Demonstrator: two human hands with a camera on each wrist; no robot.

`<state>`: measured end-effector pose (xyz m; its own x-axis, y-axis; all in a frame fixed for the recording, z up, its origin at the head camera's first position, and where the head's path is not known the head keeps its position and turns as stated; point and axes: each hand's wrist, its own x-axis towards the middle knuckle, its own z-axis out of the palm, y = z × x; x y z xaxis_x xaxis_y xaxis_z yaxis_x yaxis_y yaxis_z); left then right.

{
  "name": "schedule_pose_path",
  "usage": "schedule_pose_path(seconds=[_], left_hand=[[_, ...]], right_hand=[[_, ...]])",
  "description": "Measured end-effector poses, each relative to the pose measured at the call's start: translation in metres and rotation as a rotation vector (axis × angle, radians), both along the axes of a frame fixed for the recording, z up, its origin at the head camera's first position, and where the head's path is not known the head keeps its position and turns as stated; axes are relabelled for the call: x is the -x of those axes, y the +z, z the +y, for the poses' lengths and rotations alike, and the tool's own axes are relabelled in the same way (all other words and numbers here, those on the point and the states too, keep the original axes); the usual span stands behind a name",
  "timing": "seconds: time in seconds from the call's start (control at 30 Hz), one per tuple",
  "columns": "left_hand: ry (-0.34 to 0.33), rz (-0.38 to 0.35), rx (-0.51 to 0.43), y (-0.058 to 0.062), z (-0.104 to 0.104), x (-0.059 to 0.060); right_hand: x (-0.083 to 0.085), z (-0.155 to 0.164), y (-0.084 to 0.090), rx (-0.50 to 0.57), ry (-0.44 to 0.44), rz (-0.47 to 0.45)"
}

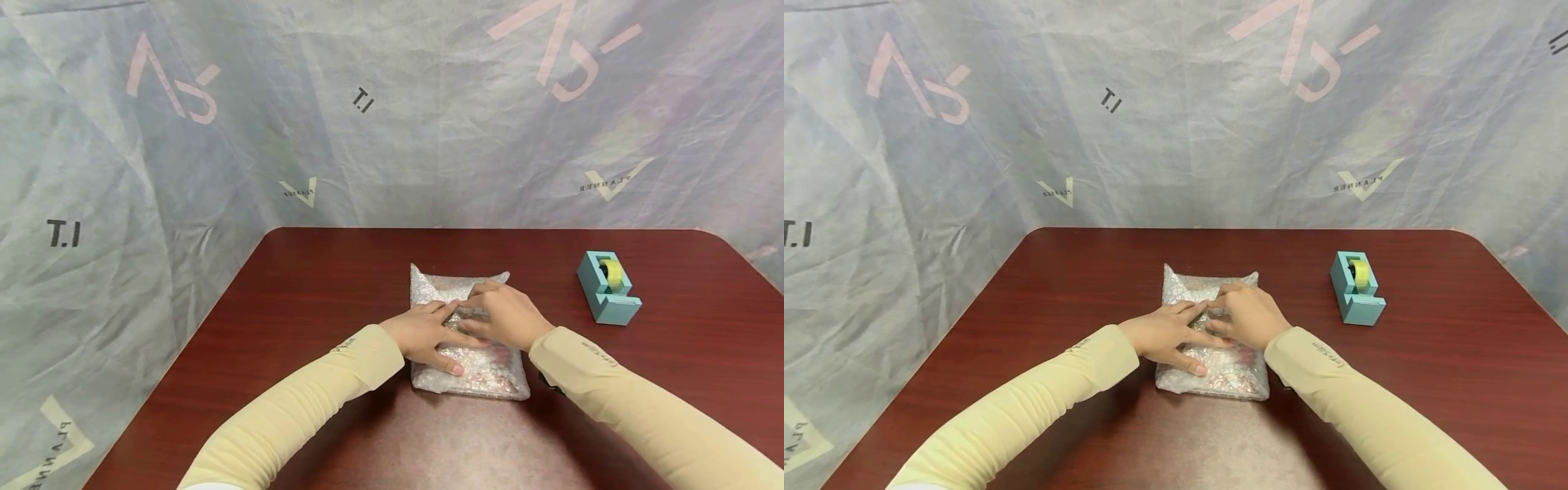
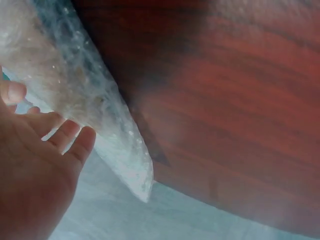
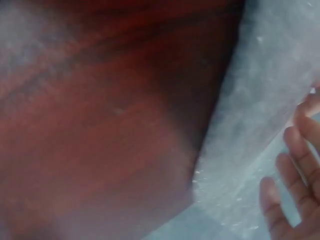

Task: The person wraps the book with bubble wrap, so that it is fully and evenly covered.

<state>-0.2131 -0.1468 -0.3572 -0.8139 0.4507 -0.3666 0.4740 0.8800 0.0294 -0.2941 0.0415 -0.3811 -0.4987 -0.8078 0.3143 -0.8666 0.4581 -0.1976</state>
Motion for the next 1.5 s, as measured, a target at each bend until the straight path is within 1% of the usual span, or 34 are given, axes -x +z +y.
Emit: schedule_pose_path(seconds=[0.07, 0.2, 0.3, 0.47, 0.53, 0.63, 0.77, 0.87, 0.9, 1.03, 1.1, 1.13, 1.2, 1.3, 1.37, 1.43, 1.5], left_hand=[[0.023, -0.024, -0.019, 0.0, 0.001, 0.0], [0.052, -0.052, -0.052, 0.0, 0.002, -0.001], [0.04, -0.059, -0.047, 0.002, 0.003, 0.001], [0.013, -0.045, -0.015, 0.004, 0.005, 0.004], [0.012, -0.034, -0.01, 0.004, 0.005, 0.003], [0.012, -0.014, -0.006, 0.005, 0.004, 0.002], [-0.024, 0.045, -0.004, 0.003, 0.001, -0.002], [-0.046, 0.076, -0.045, 0.0, -0.002, -0.006], [-0.044, 0.072, -0.072, 0.0, -0.004, -0.008], [0.035, 0.056, -0.234, -0.003, -0.011, -0.008], [0.092, 0.079, -0.286, -0.004, -0.013, -0.007], [0.115, 0.103, -0.293, -0.004, -0.013, -0.006], [0.128, 0.159, -0.237, -0.005, -0.014, -0.005], [0.122, 0.209, -0.107, -0.006, -0.012, -0.003], [0.11, 0.213, -0.033, -0.006, -0.011, -0.002], [0.117, 0.196, 0.003, -0.006, -0.009, -0.001], [0.126, 0.176, 0.027, -0.004, -0.006, 0.001]], right_hand=[[-0.001, -0.002, -0.001, -0.01, -0.009, 0.054], [-0.001, -0.001, -0.004, -0.023, 0.03, 0.161], [0.001, 0.001, -0.007, -0.036, 0.071, 0.244], [0.004, 0.001, -0.009, -0.072, 0.137, 0.432], [0.003, 0.001, -0.009, -0.08, 0.154, 0.463], [0.003, 0.001, -0.008, -0.073, 0.158, 0.426], [0.004, 0.0, -0.007, -0.077, 0.142, 0.366], [0.004, 0.001, -0.006, -0.108, 0.127, 0.355], [0.004, 0.002, -0.006, -0.117, 0.123, 0.349], [0.002, 0.004, -0.006, -0.132, 0.108, 0.331], [0.001, 0.004, -0.006, -0.124, 0.102, 0.33], [0.001, 0.004, -0.006, -0.121, 0.101, 0.335], [0.0, 0.004, -0.007, -0.12, 0.096, 0.351], [0.0, 0.004, -0.009, -0.131, 0.099, 0.394], [0.0, 0.005, -0.01, -0.135, 0.109, 0.422], [0.0, 0.005, -0.011, -0.134, 0.121, 0.438], [0.001, 0.006, -0.012, -0.125, 0.126, 0.41]])
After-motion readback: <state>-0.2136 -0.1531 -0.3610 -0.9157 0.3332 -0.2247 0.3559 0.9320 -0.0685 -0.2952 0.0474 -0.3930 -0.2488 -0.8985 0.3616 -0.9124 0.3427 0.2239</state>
